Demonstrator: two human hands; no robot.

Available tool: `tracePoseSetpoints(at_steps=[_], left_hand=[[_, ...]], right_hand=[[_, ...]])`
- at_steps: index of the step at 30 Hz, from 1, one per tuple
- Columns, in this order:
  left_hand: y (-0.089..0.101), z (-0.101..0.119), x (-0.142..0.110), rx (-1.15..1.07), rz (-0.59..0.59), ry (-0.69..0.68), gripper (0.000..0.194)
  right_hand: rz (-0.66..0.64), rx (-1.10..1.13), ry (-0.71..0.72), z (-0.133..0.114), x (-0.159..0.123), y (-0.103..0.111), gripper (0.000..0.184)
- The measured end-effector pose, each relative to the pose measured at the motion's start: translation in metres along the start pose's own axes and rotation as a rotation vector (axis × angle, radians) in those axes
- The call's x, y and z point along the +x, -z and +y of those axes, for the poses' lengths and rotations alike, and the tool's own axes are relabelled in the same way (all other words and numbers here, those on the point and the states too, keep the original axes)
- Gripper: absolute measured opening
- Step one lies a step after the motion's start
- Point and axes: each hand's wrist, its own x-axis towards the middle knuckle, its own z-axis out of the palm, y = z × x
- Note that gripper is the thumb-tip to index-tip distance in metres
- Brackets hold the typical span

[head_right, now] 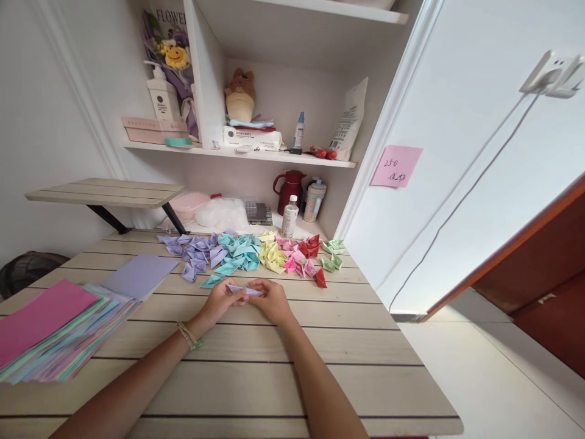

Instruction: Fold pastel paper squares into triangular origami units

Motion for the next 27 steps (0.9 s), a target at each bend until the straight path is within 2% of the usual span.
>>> tracePoseSetpoints(at_steps=[2,5,10,12,15,19,23,27], left_hand=[[0.000,0.001,0.000,0.010,-0.040,-0.002,0.035],[0.002,0.001,0.002,0.059,-0.082,-0.009,0.033],[0.007,-0.003,0.007,0.060,-0.003,-0.022,0.035],[0.010,-0.003,0.009,0.007,0.018,-0.028,0.041],[0.012,-0.004,0.010,-0.049,-0.010,-0.063,0.057],[0.010,-0.006,0.008,0.060,-0.107,-0.116,0.066],[0.009,-0.015,0.008,0.129,-0.151,-0.164,0.065],[0.011,-0.020,0.011,0.128,-0.087,-0.166,0.071]], right_hand=[[0.010,-0.008,-0.008,0.002,0.000,0.000,0.038],[0.041,0.007,-0.010,0.002,0.001,0.000,0.036],[0.047,0.067,0.022,0.000,0.002,0.006,0.043],[0.060,0.005,0.072,0.000,0.002,0.010,0.036],[0.069,-0.179,0.179,-0.001,0.001,0.014,0.022],[0.038,-0.328,0.310,-0.001,-0.002,0.016,0.018],[0.037,-0.382,0.342,0.000,-0.003,0.015,0.018],[0.066,-0.466,0.348,0.003,-0.005,0.014,0.016]])
